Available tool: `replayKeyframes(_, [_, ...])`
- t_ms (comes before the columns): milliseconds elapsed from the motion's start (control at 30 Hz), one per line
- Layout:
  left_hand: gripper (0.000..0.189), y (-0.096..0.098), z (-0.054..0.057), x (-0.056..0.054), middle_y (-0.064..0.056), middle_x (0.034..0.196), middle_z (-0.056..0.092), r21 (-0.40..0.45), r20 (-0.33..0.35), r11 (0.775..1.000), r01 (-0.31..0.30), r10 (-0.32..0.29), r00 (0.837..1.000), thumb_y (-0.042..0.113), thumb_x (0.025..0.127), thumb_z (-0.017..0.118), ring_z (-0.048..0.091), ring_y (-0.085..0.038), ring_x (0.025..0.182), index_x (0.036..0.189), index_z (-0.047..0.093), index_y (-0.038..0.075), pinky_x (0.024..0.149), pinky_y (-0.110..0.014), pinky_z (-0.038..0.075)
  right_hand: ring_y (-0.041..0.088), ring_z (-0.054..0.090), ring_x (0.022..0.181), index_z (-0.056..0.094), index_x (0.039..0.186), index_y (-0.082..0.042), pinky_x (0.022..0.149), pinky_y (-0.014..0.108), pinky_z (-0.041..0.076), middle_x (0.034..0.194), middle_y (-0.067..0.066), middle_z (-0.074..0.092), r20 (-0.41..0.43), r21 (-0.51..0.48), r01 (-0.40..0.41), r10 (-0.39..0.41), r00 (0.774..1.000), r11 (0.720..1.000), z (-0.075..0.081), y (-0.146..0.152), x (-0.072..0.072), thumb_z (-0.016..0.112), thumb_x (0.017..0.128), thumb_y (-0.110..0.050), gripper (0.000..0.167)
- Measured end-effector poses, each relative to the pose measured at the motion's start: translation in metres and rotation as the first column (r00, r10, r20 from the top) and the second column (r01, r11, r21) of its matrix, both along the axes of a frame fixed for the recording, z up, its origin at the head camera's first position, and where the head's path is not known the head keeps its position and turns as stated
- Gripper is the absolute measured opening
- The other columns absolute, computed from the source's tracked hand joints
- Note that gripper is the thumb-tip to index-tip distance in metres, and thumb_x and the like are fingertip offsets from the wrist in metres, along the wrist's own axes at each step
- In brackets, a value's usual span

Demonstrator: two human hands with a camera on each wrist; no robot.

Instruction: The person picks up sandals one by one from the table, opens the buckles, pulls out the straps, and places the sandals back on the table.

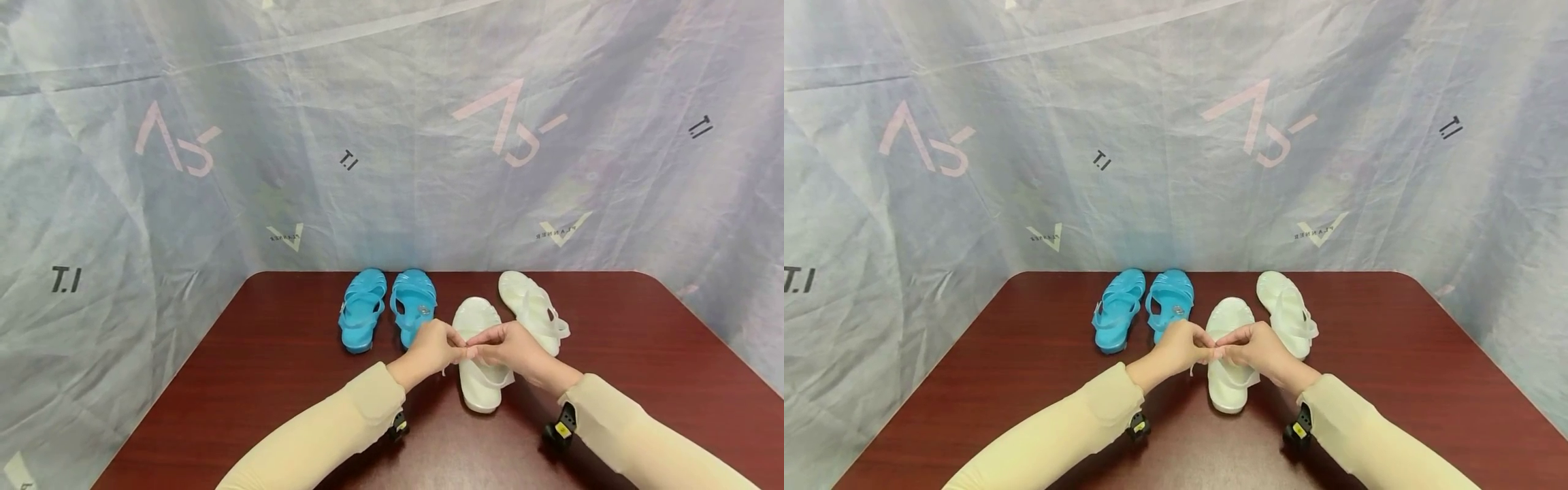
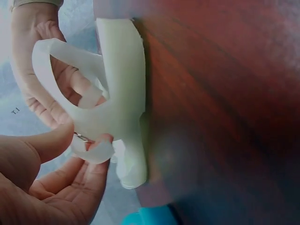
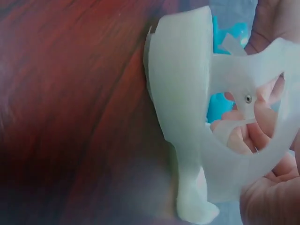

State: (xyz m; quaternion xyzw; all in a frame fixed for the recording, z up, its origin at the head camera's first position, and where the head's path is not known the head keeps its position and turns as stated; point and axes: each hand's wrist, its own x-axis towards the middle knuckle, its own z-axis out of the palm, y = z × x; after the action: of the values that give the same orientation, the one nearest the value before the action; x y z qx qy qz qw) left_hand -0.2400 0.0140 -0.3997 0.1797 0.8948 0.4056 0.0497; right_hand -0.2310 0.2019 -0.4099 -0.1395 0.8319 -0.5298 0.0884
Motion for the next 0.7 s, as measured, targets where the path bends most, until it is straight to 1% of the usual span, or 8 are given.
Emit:
replayKeyframes(133, [0.017,-0.002,-0.003,0.003,0.0,0.065,0.068,0.026,-0.002,1.0,0.001,-0.001,1.0,0.023,0.082,0.079,0.055,-0.003,0.054,0.08,0.074,0.007,0.05,-0.017,0.046,0.006,0.053,0.068,0.076,0.097,0.0,0.061,0.021,0.049,0.086,0.01,0.075,-0.033,0.084,-0.008,0.011,0.999,0.996,0.005,-0.001,0.0,0.077,0.083,-0.02,0.025])
replayKeyframes(233, [0.016,-0.001,-0.004,0.005,0.001,0.066,0.066,0.015,-0.019,1.0,0.006,-0.006,1.0,0.022,0.082,0.079,0.052,-0.003,0.054,0.08,0.073,0.007,0.049,-0.017,0.044,0.006,0.048,0.063,0.076,0.094,-0.001,0.057,0.021,0.045,0.077,0.007,0.072,-0.044,0.125,-0.02,0.026,0.999,0.992,0.009,-0.001,0.0,0.077,0.083,-0.019,0.021])
replayKeyframes(333, [0.015,0.0,-0.004,0.004,0.002,0.068,0.065,-0.025,-0.052,1.0,0.016,-0.017,0.998,0.022,0.082,0.079,0.05,-0.002,0.058,0.08,0.072,0.009,0.051,-0.015,0.043,0.006,0.047,0.061,0.076,0.092,-0.001,0.055,0.021,0.044,0.072,0.004,0.068,-0.053,0.137,-0.024,0.031,0.998,0.99,0.011,0.0,0.0,0.077,0.083,-0.017,0.018])
replayKeyframes(433, [0.015,0.004,-0.003,0.002,0.003,0.069,0.064,-0.063,-0.068,0.997,0.042,-0.047,0.997,0.022,0.082,0.079,0.049,-0.002,0.06,0.08,0.071,0.009,0.052,-0.015,0.042,0.006,0.048,0.06,0.076,0.089,0.0,0.054,0.022,0.044,0.072,0.006,0.069,-0.084,0.143,-0.022,0.034,0.996,0.989,0.012,0.001,-0.001,0.076,0.083,-0.014,0.015])
replayKeyframes(533, [0.015,0.006,-0.003,-0.002,0.004,0.068,0.062,-0.092,-0.067,0.993,0.07,-0.077,0.995,0.022,0.082,0.079,0.049,-0.002,0.061,0.08,0.07,0.009,0.052,-0.014,0.041,0.006,0.05,0.061,0.076,0.085,-0.002,0.054,0.022,0.046,0.074,0.008,0.071,-0.143,0.179,-0.01,0.036,0.989,0.984,0.014,0.001,-0.001,0.076,0.083,-0.012,0.01])
replayKeyframes(600, [0.016,0.006,-0.003,-0.003,0.004,0.068,0.062,-0.096,-0.054,0.992,0.077,-0.082,0.995,0.022,0.082,0.079,0.049,-0.002,0.061,0.08,0.07,0.009,0.052,-0.015,0.041,0.007,0.053,0.063,0.076,0.084,-0.005,0.055,0.022,0.047,0.076,0.006,0.072,-0.184,0.212,0.009,0.031,0.982,0.977,0.015,-0.001,-0.001,0.076,0.083,-0.013,0.007])
replayKeyframes(700, [0.016,0.003,-0.004,-0.004,0.004,0.068,0.063,-0.073,-0.039,0.995,0.072,-0.075,0.996,0.022,0.082,0.079,0.049,-0.002,0.061,0.081,0.07,0.009,0.052,-0.015,0.042,0.009,0.058,0.068,0.077,0.084,-0.008,0.059,0.024,0.051,0.08,0.003,0.073,-0.21,0.234,0.035,0.016,0.978,0.972,0.014,-0.004,-0.001,0.077,0.082,-0.014,0.007])
